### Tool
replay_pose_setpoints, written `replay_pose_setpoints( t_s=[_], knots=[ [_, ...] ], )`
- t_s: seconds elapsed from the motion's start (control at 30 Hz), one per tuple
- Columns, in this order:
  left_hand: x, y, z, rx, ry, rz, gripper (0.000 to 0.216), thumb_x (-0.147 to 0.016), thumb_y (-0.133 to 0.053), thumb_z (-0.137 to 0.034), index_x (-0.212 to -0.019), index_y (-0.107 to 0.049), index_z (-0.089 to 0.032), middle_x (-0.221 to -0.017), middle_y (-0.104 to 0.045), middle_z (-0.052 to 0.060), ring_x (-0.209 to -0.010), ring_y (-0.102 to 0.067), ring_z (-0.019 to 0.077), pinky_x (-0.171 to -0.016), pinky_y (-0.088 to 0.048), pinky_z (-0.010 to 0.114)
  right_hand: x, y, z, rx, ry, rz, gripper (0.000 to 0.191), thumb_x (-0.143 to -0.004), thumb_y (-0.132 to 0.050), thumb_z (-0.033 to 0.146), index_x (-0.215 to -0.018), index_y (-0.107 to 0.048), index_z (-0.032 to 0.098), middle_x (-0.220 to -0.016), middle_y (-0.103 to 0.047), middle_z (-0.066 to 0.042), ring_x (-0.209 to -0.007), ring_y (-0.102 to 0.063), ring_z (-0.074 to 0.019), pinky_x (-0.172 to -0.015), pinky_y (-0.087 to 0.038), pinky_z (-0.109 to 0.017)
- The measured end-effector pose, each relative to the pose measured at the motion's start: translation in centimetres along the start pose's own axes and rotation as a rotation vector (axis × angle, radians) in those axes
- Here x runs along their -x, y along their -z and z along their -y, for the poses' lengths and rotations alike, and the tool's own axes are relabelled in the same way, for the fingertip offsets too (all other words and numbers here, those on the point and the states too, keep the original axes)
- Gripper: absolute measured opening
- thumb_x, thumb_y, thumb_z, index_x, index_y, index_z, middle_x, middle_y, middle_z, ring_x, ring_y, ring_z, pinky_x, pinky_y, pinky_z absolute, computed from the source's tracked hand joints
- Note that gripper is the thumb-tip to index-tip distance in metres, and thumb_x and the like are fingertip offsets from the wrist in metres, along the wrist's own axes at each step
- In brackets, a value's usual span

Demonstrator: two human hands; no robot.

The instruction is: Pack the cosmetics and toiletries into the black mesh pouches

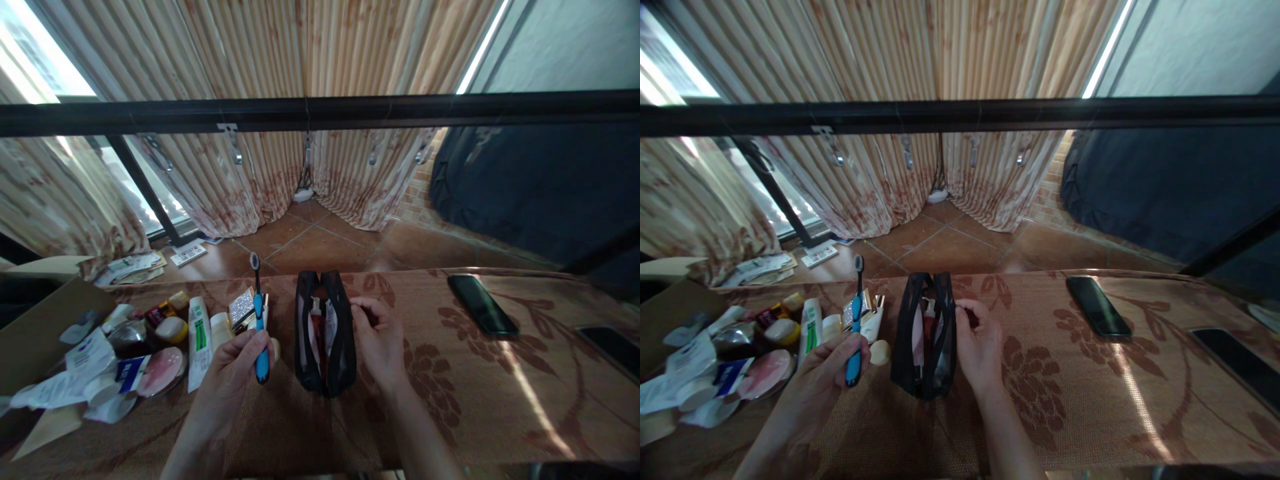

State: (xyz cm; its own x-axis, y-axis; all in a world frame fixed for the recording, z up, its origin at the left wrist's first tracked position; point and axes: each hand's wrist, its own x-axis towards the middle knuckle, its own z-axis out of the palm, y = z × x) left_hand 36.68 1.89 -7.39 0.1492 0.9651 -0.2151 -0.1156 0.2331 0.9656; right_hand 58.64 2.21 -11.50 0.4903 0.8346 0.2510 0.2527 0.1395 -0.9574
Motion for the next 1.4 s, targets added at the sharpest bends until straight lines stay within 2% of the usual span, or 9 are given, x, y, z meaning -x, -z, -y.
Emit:
replay_pose_setpoints(
  t_s=[0.57, 0.87, 1.17, 1.27, 1.4],
  knots=[
    [-0.1, 0.1, 0.3, -0.021, 0.011, -0.018, 0.026, -0.065, -0.078, -0.038, -0.066, -0.067, -0.015, -0.059, -0.054, -0.003, -0.054, -0.041, 0.0072, -0.049, -0.03, 0.019, 0.3, -0.2, -0.1, -0.016, -0.03, 0.026, 0.019, -0.083, -0.055, 0.03, -0.084, -0.07, 0.02, -0.082, -0.072, -0.003, -0.078, -0.066, -0.0181, -0.072, -0.05, -0.028],
    [-0.4, 0.7, 1.1, -0.013, 0.067, -0.069, 0.038, -0.062, -0.08, -0.043, -0.091, -0.072, -0.019, -0.071, -0.06, -0.002, -0.066, -0.052, 0.0112, -0.06, -0.038, 0.02, 0.4, -0.2, -0.2, -0.012, -0.061, 0.039, 0.021, -0.083, -0.055, 0.033, -0.085, -0.07, 0.019, -0.084, -0.073, -0.003, -0.078, -0.066, -0.0177, -0.071, -0.049, -0.027],
    [-0.4, 0.1, 0.0, 0.022, 0.03, -0.172, 0.045, -0.048, -0.086, -0.045, -0.084, -0.077, -0.02, -0.082, -0.069, 0.003, -0.079, -0.057, 0.0176, -0.07, -0.043, 0.024, 0.7, -0.2, 0.8, -0.048, -0.101, 0.037, 0.022, -0.082, -0.057, 0.037, -0.086, -0.069, 0.019, -0.072, -0.072, -0.002, -0.067, -0.066, -0.0173, -0.064, -0.05, -0.026],
    [-0.3, 0.0, 0.1, 0.068, 0.029, -0.174, 0.048, -0.049, -0.084, -0.049, -0.085, -0.077, -0.02, -0.075, -0.066, 0.002, -0.07, -0.053, 0.0148, -0.063, -0.041, 0.023, 0.7, -0.3, 1.1, -0.01, -0.109, 0.024, 0.023, -0.081, -0.057, 0.038, -0.085, -0.069, 0.018, -0.075, -0.073, -0.004, -0.066, -0.066, -0.0176, -0.063, -0.05, -0.026],
    [-0.5, 0.2, 0.6, 0.07, 0.015, -0.15, 0.047, -0.061, -0.077, -0.053, -0.092, -0.074, -0.017, -0.064, -0.057, -0.001, -0.059, -0.044, 0.0105, -0.053, -0.034, 0.02, 0.6, -0.3, 1.3, 0.043, -0.116, 0.021, 0.025, -0.079, -0.058, 0.039, -0.084, -0.07, 0.017, -0.079, -0.074, -0.005, -0.068, -0.067, -0.0186, -0.063, -0.05, -0.026]
  ],
)
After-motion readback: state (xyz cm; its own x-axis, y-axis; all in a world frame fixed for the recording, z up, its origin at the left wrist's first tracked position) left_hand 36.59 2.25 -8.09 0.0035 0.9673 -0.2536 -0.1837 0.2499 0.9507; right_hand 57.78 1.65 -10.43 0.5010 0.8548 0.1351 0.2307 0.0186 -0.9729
